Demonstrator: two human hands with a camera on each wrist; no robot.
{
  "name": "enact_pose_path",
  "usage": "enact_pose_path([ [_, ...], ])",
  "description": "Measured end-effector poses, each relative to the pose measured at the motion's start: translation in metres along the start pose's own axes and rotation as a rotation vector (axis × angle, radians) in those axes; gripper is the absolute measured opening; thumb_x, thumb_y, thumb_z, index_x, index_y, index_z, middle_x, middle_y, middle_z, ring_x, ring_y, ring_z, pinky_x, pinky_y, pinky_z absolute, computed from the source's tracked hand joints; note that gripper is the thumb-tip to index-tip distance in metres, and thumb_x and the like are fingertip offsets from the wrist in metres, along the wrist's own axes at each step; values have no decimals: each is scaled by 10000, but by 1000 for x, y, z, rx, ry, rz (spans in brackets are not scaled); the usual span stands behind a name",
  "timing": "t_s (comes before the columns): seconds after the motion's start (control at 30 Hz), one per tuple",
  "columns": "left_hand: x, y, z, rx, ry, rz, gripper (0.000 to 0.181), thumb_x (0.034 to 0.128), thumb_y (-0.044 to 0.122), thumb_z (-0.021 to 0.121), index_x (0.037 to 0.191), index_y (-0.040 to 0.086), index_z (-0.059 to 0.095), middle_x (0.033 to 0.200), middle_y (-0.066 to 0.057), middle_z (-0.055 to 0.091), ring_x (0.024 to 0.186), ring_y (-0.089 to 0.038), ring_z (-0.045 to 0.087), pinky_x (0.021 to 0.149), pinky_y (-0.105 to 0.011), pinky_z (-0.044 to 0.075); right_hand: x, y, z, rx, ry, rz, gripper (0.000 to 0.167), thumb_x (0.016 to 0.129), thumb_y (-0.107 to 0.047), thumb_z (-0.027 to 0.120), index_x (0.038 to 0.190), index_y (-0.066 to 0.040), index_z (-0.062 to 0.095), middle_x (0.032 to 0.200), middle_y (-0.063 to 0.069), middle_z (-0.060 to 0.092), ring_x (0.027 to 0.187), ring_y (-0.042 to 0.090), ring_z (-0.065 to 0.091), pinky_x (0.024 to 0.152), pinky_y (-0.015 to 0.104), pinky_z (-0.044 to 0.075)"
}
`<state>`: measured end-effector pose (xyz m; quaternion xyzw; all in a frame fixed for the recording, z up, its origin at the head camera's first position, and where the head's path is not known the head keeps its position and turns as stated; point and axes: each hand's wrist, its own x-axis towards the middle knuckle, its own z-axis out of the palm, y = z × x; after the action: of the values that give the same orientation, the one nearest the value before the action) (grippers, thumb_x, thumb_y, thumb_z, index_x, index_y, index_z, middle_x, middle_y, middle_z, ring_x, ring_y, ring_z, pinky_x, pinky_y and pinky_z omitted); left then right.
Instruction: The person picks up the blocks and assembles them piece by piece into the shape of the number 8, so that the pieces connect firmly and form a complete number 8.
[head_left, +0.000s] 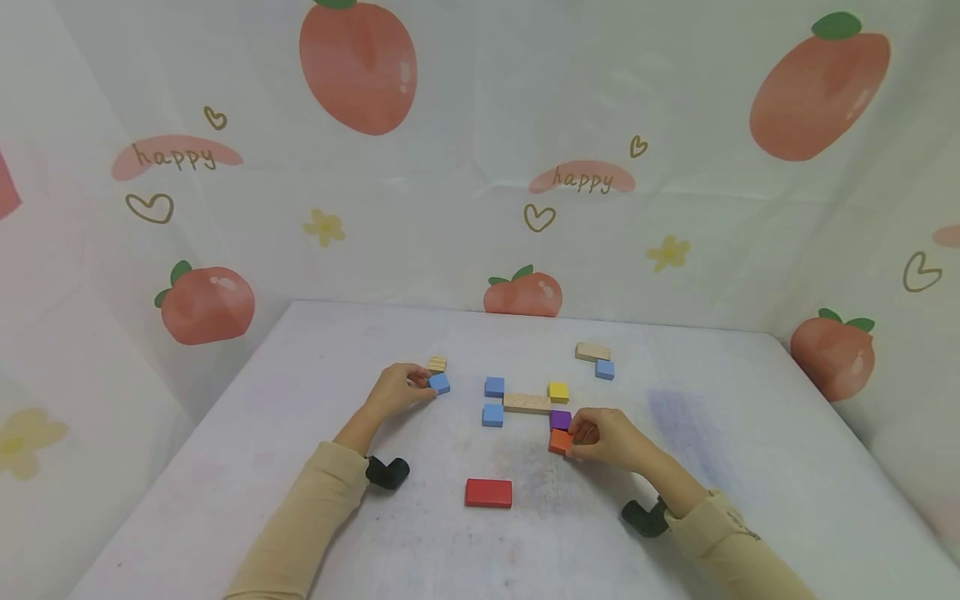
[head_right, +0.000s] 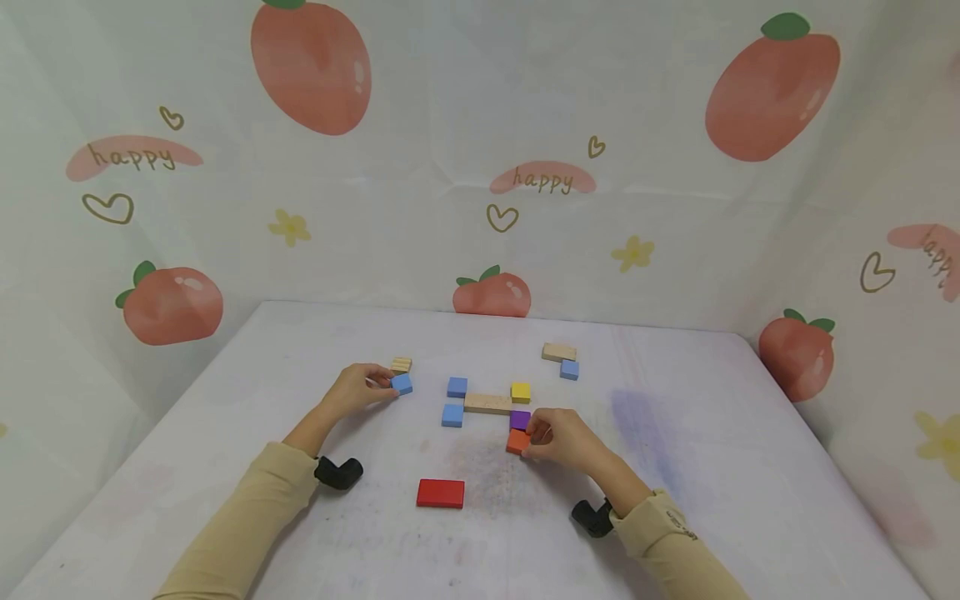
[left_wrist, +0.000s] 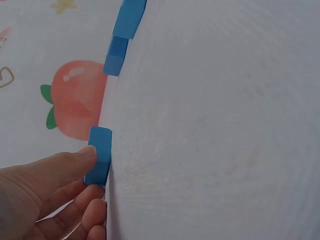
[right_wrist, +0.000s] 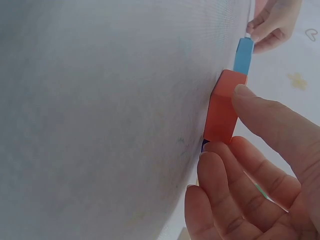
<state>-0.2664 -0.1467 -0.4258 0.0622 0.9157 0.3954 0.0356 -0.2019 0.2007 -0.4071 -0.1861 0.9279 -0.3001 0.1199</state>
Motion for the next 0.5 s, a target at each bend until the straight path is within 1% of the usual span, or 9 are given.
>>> enact_pose_path([
  [0.27,-1,-3,0,-15,11,-12,341,794,152,715,1086,-12,649,957,-141,668,847,-205,620,783,-342,499,0,1,1,-5,-1,-23,240,751,-164,766,888,-48,606,791,9,633,711,99,545,640,189,472],
  [0.5,-1,-2,0,-22,20,-23,345,802,167,712,1097,-1,649,956,-130,669,844,-198,623,762,-321,498,0,1,1,-9,2,-21,242,752,-169,767,894,-54,608,794,7,630,713,102,538,638,191,470],
])
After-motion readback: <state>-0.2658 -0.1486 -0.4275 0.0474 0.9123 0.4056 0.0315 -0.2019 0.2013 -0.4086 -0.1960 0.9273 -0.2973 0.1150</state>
